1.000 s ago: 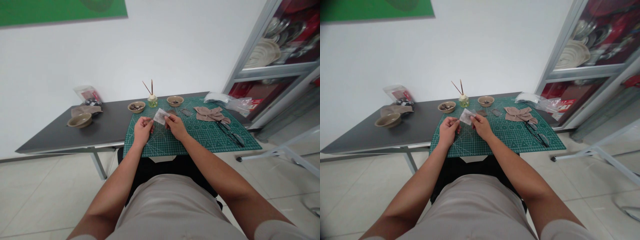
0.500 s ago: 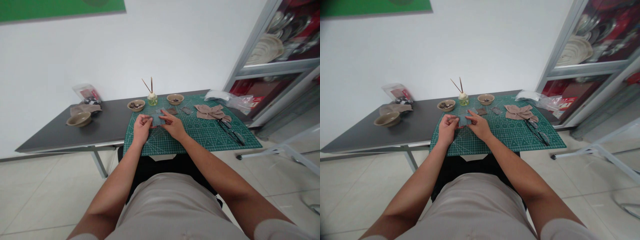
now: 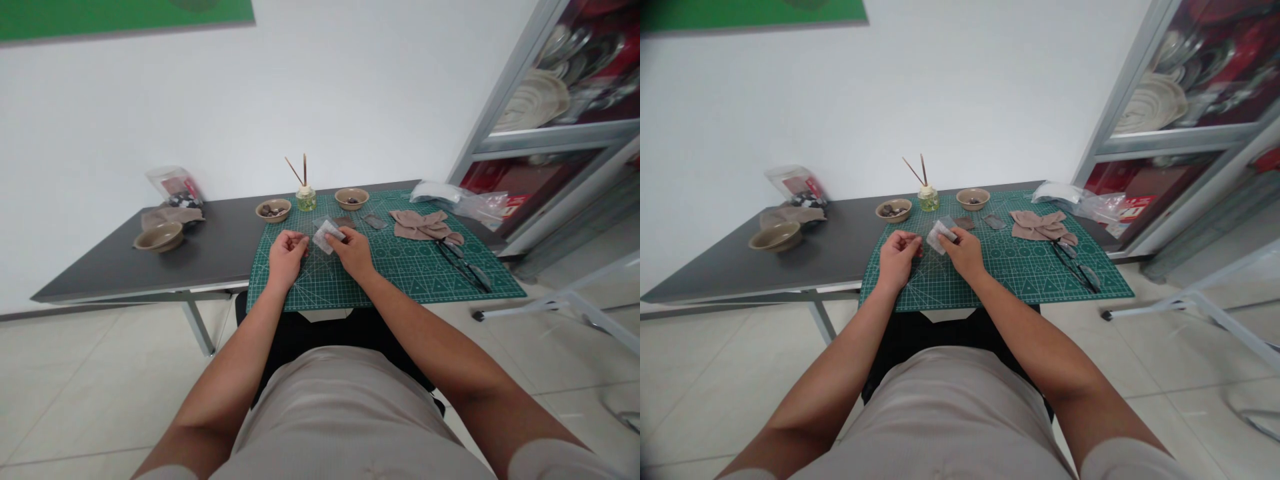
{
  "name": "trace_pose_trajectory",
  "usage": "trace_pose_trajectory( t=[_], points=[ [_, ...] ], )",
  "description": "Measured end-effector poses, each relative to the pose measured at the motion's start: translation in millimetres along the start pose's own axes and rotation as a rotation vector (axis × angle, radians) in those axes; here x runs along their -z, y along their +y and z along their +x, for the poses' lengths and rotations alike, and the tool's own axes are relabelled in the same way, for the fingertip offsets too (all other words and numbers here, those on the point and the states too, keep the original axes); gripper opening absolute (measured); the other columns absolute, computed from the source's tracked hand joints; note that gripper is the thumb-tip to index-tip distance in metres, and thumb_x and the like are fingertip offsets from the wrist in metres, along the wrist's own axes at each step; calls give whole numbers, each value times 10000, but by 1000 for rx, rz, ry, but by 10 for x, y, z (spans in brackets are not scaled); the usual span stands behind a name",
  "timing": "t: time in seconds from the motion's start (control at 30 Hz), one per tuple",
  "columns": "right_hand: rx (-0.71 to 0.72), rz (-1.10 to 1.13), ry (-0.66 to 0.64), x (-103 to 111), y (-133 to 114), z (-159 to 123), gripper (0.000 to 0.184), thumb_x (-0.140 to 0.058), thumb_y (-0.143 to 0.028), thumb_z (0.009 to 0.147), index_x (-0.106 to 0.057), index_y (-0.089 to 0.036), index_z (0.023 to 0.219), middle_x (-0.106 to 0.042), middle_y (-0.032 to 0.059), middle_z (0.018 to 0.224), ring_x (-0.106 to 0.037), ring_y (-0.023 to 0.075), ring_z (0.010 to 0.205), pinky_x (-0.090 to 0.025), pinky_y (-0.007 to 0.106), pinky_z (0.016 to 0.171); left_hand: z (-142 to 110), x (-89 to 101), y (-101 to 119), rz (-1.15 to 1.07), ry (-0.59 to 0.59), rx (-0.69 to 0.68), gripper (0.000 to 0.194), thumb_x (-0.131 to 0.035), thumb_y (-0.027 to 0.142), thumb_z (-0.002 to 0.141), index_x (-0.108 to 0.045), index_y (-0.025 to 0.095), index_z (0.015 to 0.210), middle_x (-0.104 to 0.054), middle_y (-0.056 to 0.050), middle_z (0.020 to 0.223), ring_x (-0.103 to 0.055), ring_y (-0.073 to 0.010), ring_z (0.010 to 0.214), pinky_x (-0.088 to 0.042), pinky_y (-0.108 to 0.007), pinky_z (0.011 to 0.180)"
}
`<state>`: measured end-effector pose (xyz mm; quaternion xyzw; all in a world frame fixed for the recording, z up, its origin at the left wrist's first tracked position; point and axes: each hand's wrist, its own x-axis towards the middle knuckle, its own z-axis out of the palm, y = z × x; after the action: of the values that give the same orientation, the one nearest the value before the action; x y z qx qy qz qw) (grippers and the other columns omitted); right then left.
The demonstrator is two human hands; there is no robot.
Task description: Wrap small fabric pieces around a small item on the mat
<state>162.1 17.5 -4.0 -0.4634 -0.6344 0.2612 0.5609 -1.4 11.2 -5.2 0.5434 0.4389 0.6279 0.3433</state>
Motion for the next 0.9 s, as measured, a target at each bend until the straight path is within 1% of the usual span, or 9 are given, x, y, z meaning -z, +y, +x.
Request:
trace_pose_trajectory(
  t=[0.1, 0.23, 0.3, 0.37, 0.43, 0.53, 0.63, 0.77, 0.9],
  points=[
    [27, -133, -17, -7, -18, -4, 171, -651, -345, 797, -726, -192, 817, -669, -16, 694, -570, 132, 612, -404, 246, 613, 2, 1, -4, 69, -9, -1, 174, -684, 300, 752, -567, 188, 817, -577, 37, 672, -545, -97, 556, -462, -231, 555],
    [109, -268, -128, -30, -58, -3, 142, -650, -318, 789, -709, -193, 753, -651, -26, 659, -572, 127, 617, -384, 239, 613, -11, -8, 7, 183, -46, -20, 138, -661, 270, 758, -561, 184, 796, -547, 46, 657, -499, -85, 562, -414, -217, 563],
    [107, -268, -106, -34, -79, -1, 140, -642, -315, 794, -698, -194, 751, -652, -28, 658, -584, 127, 621, -396, 235, 617, -18, -16, 15, 231, -59, -22, 129, -657, 267, 757, -563, 183, 785, -543, 47, 652, -484, -85, 563, -403, -217, 567],
    [81, -254, -53, -33, -105, -6, 124, -632, -303, 801, -698, -200, 818, -675, -27, 693, -607, 131, 632, -423, 233, 631, -21, -23, 23, 257, -72, -9, 126, -655, 273, 756, -571, 183, 786, -545, 46, 643, -482, -90, 557, -399, -222, 562],
    [85, -292, -55, -35, -132, -23, 144, -608, -292, 824, -701, -212, 901, -703, -18, 738, -639, 146, 664, -455, 243, 658, -22, -25, 32, 269, -85, 5, 126, -654, 279, 754, -581, 182, 787, -558, 43, 638, -495, -98, 555, -404, -230, 561],
    [165, -415, -127, -56, -158, -59, 240, -563, -267, 867, -697, -234, 1064, -748, 13, 887, -689, 184, 792, -502, 289, 749, -22, -23, 42, 278, -105, 9, 126, -655, 283, 749, -595, 179, 787, -599, 28, 659, -535, -112, 582, -430, -243, 586],
    [245, -468, -208, -92, -143, -82, 327, -544, -214, 881, -667, -232, 1183, -740, 38, 1069, -695, 203, 957, -522, 323, 861, -26, -20, 46, 282, -104, -3, 99, -637, 260, 745, -593, 179, 782, -612, 26, 674, -549, -114, 599, -441, -245, 606],
    [344, -477, -265, -123, -98, -101, 378, -511, -152, 890, -638, -220, 1239, -656, 47, 1263, -631, 189, 1143, -499, 327, 985, -42, -16, 42, 339, -86, -25, 42, -616, 211, 733, -591, 183, 750, -586, 43, 640, -530, -107, 583, -428, -238, 606],
    [397, -528, -319, -129, -87, -131, 449, -475, -112, 895, -575, -214, 1320, -571, 57, 1368, -614, 193, 1174, -510, 340, 988, -61, -16, 46, 398, -47, -60, 109, -609, 250, 765, -583, 182, 684, -579, 38, 615, -522, -111, 579, -415, -243, 602]
  ],
)
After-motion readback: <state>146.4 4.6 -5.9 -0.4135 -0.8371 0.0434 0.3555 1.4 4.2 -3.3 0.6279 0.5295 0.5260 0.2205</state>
